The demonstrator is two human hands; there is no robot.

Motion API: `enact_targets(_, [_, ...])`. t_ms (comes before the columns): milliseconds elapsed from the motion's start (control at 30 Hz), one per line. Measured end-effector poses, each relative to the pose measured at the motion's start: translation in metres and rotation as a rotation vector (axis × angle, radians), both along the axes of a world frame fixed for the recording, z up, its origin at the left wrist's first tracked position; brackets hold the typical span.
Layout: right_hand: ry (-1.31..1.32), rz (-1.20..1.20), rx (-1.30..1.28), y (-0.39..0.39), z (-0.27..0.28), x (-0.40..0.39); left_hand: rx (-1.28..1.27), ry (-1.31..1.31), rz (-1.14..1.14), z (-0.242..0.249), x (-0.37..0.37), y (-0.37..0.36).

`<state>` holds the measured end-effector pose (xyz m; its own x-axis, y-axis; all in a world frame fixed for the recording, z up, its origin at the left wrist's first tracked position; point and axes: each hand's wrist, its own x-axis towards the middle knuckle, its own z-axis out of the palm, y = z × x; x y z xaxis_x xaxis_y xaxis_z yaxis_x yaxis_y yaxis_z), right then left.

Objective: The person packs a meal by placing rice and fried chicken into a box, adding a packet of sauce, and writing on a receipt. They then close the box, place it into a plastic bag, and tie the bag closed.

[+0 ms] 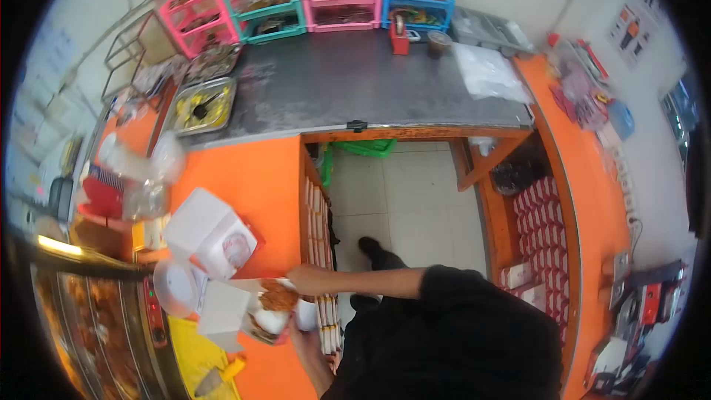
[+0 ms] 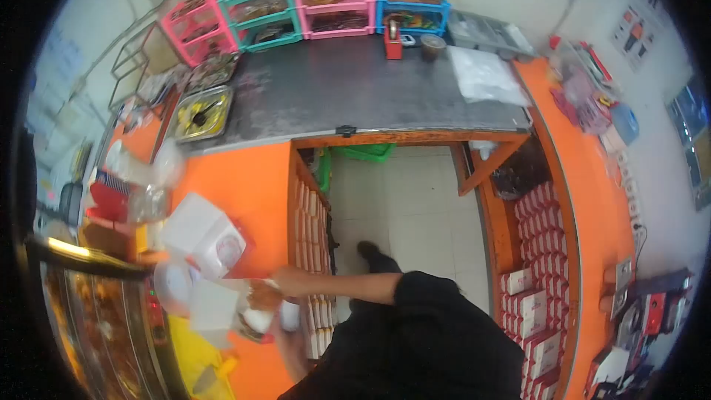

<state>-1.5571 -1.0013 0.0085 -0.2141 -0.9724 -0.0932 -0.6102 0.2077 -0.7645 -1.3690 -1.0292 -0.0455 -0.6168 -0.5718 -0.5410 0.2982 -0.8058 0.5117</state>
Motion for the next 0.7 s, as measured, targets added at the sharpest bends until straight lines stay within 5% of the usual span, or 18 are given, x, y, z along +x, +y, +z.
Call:
enact_targets(67, [0.057, -0.068, 0.037, 0.052, 0.028, -0.033, 0.006, -0.209, -0.148, 0.042, -0.039, 0.035])
enact_targets(200, [0.050, -0.255, 0.081, 0.127, 0.034, -0.114, 0.167, -0.084, -0.401, 0.058, -0.134, 0.079])
enact_targets(267, [-0.009, -0.388, 0.128, 0.156, 0.035, -0.172, 0.037, -0.125, -0.484, 0.091, -0.201, 0.091])
enact_targets(400, [-0.062, -0.600, -0.032, 0.189, 0.037, -0.292, 0.019, -0.047, -0.433, 0.058, -0.338, 0.098])
enact_targets(467, [0.095, -0.711, -0.412, 0.199, 0.048, -0.345, 0.103, 0.158, -0.561, 0.040, -0.405, 0.086])
enact_targets(500, [0.084, -0.718, -0.408, 0.205, 0.047, -0.372, -0.043, 0.010, -0.583, 0.010, -0.438, 0.075])
enact_targets(567, [-0.080, -0.861, -0.229, 0.210, 0.041, -0.436, -0.306, 0.020, -0.429, 0.062, -0.523, 0.102])
enact_targets(700, [0.061, -0.866, -0.206, 0.214, 0.013, -0.537, -0.056, 0.107, -0.541, 0.046, -0.636, 0.090])
